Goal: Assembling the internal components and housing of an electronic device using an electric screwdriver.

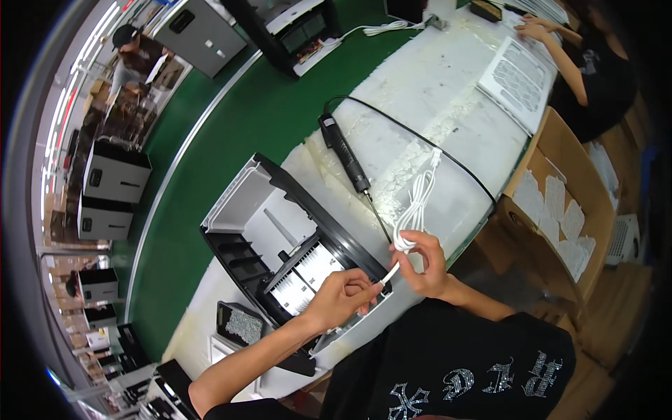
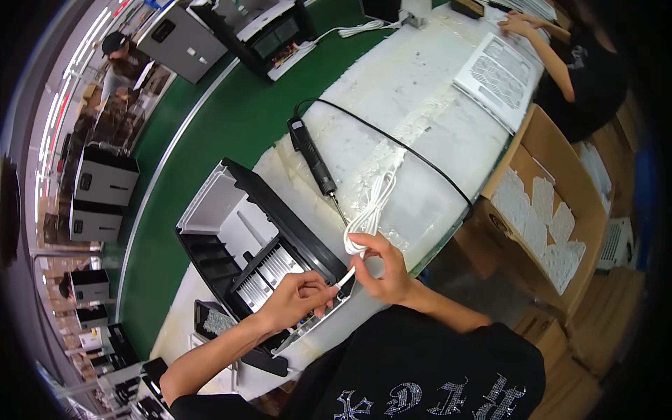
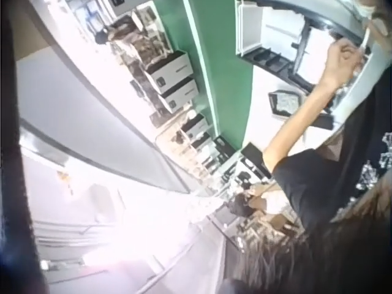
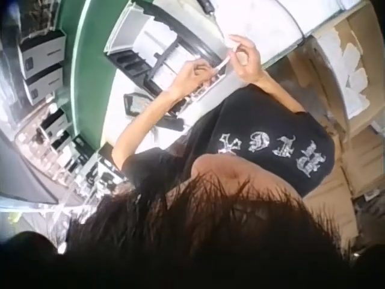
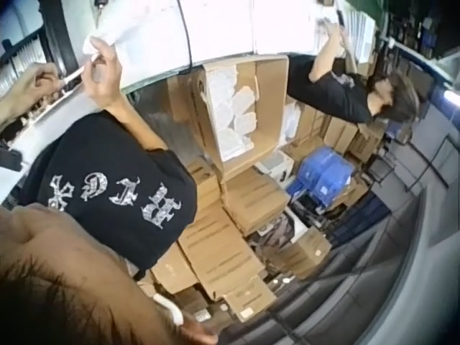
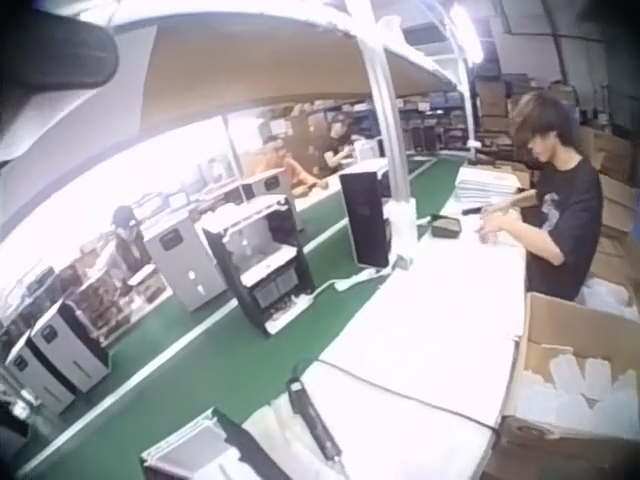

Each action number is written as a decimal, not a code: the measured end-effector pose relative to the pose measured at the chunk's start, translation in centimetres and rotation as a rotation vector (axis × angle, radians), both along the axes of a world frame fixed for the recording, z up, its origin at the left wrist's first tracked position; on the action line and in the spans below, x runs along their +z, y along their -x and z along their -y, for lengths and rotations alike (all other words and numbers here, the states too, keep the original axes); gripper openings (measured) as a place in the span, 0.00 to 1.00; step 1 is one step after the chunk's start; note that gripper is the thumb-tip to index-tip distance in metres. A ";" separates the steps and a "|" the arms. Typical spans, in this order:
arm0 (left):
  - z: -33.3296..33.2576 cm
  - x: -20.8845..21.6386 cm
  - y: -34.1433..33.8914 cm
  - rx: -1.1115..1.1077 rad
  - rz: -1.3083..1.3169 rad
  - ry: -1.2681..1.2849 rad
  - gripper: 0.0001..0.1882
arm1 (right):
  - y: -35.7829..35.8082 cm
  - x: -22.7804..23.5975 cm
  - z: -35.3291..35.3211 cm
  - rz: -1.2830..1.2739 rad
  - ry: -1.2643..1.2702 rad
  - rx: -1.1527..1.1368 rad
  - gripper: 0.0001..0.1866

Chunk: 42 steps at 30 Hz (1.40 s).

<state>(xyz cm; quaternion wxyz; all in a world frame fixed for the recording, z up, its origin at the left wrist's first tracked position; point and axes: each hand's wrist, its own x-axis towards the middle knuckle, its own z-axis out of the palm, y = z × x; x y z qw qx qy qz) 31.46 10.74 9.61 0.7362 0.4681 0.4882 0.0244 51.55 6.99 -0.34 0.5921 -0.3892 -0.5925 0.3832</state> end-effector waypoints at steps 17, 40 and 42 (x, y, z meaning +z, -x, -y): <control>5.2 4.9 5.0 0.304 -0.285 -0.821 0.16 | -2.9 -2.6 -2.1 -0.079 0.403 0.079 0.33; 24.8 -8.4 32.1 1.099 -1.517 -0.792 0.46 | 4.8 3.3 -10.5 0.836 0.284 0.122 0.22; 24.4 -8.1 31.9 1.146 -1.517 -0.765 0.46 | 4.9 3.8 -10.7 0.872 0.280 0.101 0.23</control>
